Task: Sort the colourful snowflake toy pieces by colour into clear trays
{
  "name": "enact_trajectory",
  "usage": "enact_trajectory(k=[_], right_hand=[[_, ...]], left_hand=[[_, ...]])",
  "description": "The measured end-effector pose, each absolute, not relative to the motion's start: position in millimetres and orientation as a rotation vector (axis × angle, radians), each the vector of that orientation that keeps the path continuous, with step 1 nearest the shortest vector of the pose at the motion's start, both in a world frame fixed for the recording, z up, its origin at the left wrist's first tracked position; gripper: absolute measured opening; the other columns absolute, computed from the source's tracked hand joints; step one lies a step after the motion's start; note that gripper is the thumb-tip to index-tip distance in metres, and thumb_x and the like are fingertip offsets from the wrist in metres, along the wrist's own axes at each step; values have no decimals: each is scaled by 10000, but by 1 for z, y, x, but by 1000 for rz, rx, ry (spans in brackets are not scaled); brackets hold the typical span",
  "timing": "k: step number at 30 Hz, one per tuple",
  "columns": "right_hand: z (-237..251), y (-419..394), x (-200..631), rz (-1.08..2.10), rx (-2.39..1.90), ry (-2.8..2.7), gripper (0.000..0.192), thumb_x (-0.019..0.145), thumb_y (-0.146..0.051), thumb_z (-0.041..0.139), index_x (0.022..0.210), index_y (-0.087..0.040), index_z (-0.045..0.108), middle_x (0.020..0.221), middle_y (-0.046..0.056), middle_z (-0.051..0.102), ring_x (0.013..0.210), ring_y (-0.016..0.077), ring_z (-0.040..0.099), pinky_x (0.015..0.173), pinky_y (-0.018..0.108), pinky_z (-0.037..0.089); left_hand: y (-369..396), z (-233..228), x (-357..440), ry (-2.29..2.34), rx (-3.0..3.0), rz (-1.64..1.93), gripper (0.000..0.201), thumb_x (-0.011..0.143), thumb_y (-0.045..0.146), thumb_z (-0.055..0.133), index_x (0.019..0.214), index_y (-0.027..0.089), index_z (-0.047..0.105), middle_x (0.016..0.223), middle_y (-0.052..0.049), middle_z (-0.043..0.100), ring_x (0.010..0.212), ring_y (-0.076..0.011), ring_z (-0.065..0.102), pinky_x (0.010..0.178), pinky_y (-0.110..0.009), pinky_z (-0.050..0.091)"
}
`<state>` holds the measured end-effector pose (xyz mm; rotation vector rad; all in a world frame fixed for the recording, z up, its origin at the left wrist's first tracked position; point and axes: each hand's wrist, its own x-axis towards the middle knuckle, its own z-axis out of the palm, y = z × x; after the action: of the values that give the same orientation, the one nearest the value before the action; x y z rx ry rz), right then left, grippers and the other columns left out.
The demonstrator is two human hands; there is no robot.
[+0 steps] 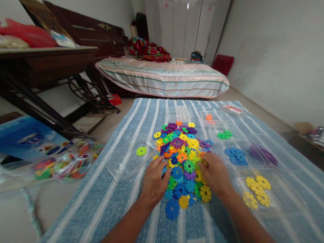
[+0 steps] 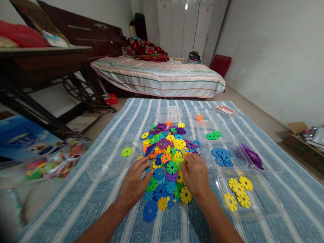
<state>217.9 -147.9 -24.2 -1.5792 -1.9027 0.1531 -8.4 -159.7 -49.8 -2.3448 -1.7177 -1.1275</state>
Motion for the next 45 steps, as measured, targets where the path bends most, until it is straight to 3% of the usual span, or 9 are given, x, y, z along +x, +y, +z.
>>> enact_trajectory(k=[8,12,15,18,23,27,34,39,45], right_hand=[[-1,-180,201,493,-1330,-1601,105,802,-278,580,732,-222,633,972,43,652,951,176,592,876,325,445],[6,-193,184,763,-1284,-1583,143,808,-294,586,690,-235,640,974,17,671,933,160,613,843,287,466],[5,-194,184,778,-1266,-1562,140,820,-314,571,755,-239,669,953,19,685,922,165,623,832,289,478],[2,-190,195,684,-1319,-1532,178,823,-348,564,892,-238,686,939,27,694,894,178,635,799,306,497],[-3,-185,212,497,-1375,-1513,183,817,-345,557,835,-226,696,872,24,706,818,182,651,738,304,519],[-5,-185,218,463,-1386,-1524,196,824,-346,541,835,-228,698,852,17,704,793,181,651,709,297,519],[-7,-184,223,467,-1430,-1530,208,836,-346,525,844,-222,692,822,8,698,756,168,646,684,277,505],[-12,-182,225,366,-1400,-1599,179,849,-311,515,844,-225,672,857,17,694,797,162,642,731,289,506],[-20,-178,224,231,-1289,-1786,147,852,-249,519,909,-214,650,943,58,668,929,179,609,849,354,498]], left_hand=[[-178,-13,10,-1537,-2521,-1362,214,828,207,554,1027,146,603,1029,-101,664,987,-193,603,874,-341,491],[-188,4,18,-1770,-2833,-1346,142,839,237,541,930,189,639,814,-1,691,733,-118,633,680,-222,499],[-190,21,14,-1901,-2878,-1240,150,843,253,518,809,198,653,685,32,666,616,-100,602,601,-203,463],[-181,44,-6,-1933,-2714,-1160,199,850,299,487,867,206,663,764,17,692,680,-119,620,645,-218,461],[-142,74,-56,-2114,-2340,-543,275,848,321,429,903,209,674,752,-6,695,689,-160,621,658,-257,442],[-111,75,-77,-2202,-2231,12,305,814,268,424,967,201,679,898,-59,711,836,-212,641,710,-285,447],[-88,56,-77,-2143,-2261,317,332,816,259,411,1032,222,660,989,-89,696,956,-246,627,769,-323,464],[-95,61,-69,-2176,-2053,275,341,850,282,401,1086,170,619,1013,-135,677,961,-284,626,750,-360,476],[-131,68,-46,-1970,-2268,-295,275,877,302,405,973,168,626,898,-69,684,832,-207,639,734,-306,473]])
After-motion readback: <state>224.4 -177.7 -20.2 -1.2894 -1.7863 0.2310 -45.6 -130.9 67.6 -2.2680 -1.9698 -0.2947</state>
